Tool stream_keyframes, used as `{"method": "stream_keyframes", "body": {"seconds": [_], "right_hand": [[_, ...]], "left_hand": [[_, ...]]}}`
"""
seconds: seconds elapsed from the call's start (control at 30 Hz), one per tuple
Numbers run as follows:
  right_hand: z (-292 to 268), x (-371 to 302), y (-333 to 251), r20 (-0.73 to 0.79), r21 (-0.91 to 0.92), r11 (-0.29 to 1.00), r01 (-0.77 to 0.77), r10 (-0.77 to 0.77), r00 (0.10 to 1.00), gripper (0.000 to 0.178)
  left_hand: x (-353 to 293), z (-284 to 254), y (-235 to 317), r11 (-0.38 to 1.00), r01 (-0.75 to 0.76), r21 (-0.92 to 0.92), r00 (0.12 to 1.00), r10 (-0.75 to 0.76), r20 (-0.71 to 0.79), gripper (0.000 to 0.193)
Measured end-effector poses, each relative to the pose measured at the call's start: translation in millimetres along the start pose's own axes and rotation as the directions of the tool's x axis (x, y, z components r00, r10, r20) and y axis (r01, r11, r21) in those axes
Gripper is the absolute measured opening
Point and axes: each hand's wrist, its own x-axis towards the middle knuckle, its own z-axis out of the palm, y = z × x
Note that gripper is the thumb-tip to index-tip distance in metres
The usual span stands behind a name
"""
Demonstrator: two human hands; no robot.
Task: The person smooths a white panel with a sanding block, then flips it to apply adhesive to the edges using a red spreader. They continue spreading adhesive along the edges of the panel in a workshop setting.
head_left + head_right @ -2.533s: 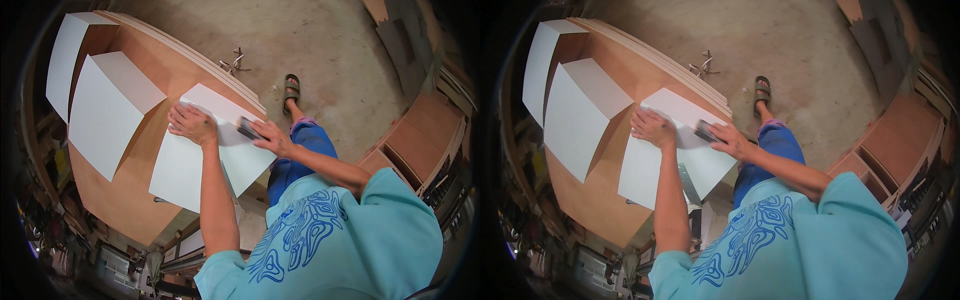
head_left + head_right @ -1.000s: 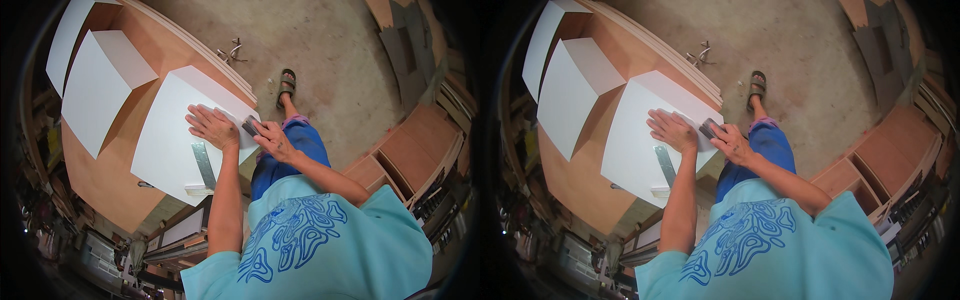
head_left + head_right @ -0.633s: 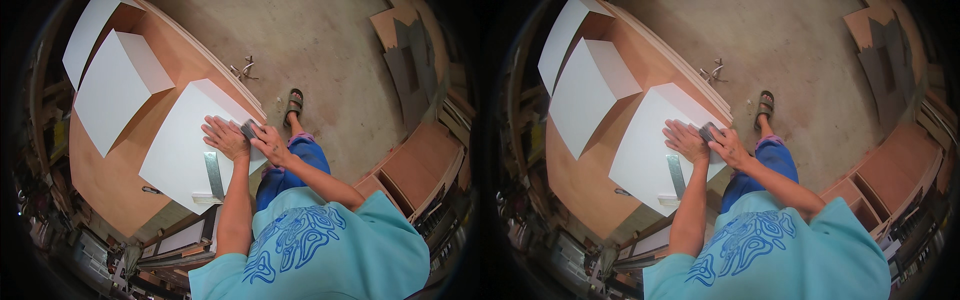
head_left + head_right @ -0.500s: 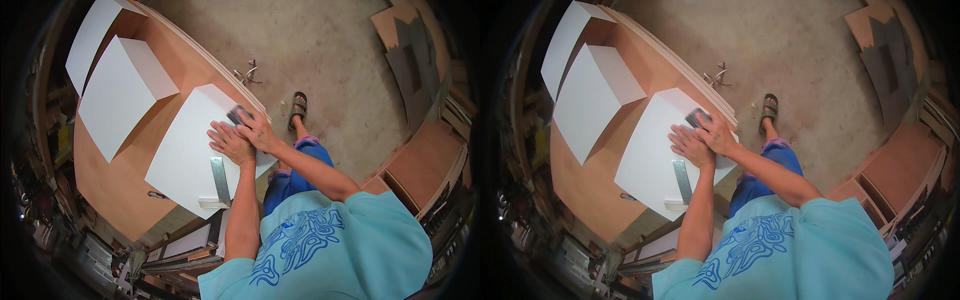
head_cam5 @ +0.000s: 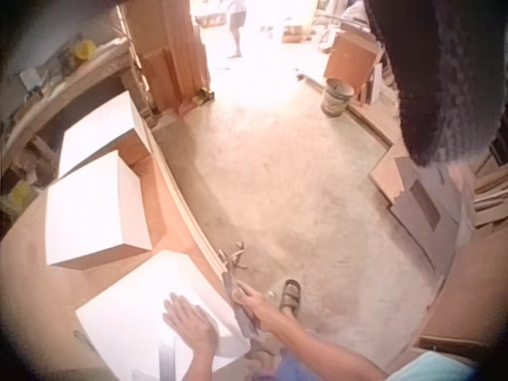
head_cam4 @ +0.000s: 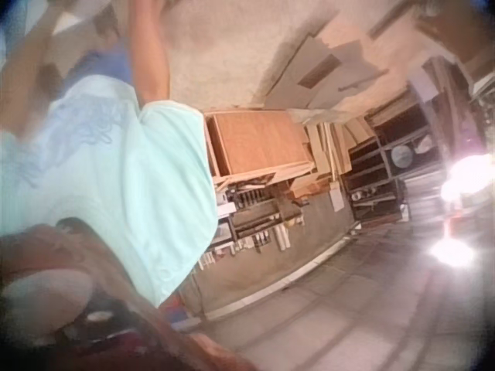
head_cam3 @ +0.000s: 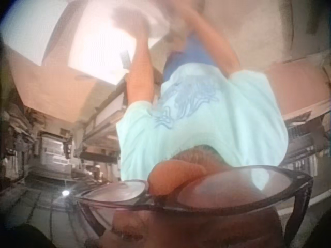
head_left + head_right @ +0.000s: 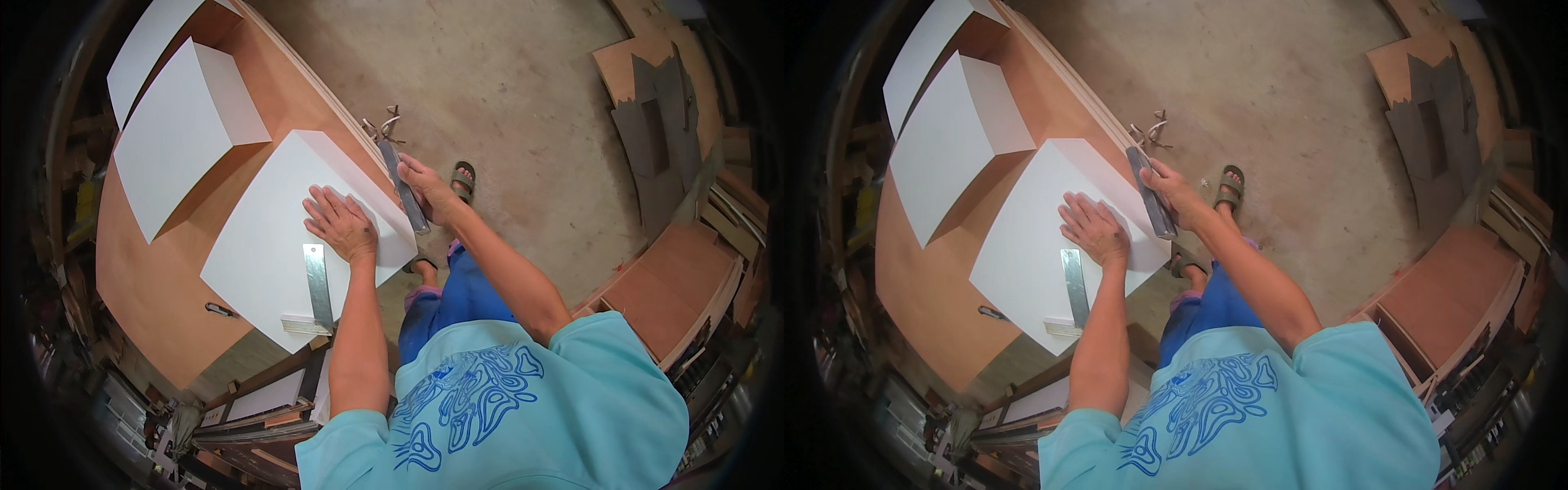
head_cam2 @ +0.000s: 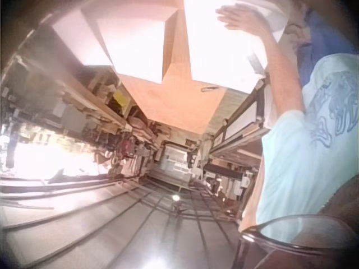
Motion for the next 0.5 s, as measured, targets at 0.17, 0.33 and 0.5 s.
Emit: {"method": "stream_keyframes", "body": {"seconds": [0.17, 0.33, 0.5], "right_hand": [[-18, -68, 18, -0.148, -0.322, 0.94, -0.111, 0.066, 0.987, 0.09], [-10, -117, 32, -0.089, -0.866, 0.492, 0.088, -0.326, 0.941, 0.084], [-26, -138, 60, -0.012, -0.881, 0.448, 0.15, -0.338, 0.941, 0.086]], "left_hand": [[-1, 2, 0, 1.0, -0.011, 0.019, 1.0, 0.012, -0.025, 0.049], [8, 0, 2, 0.999, -0.035, 0.017, 0.991, 0.037, -0.13, 0.043], [66, 4, -19, 0.996, 0.047, -0.072, 0.994, -0.054, -0.1, 0.04]]}}
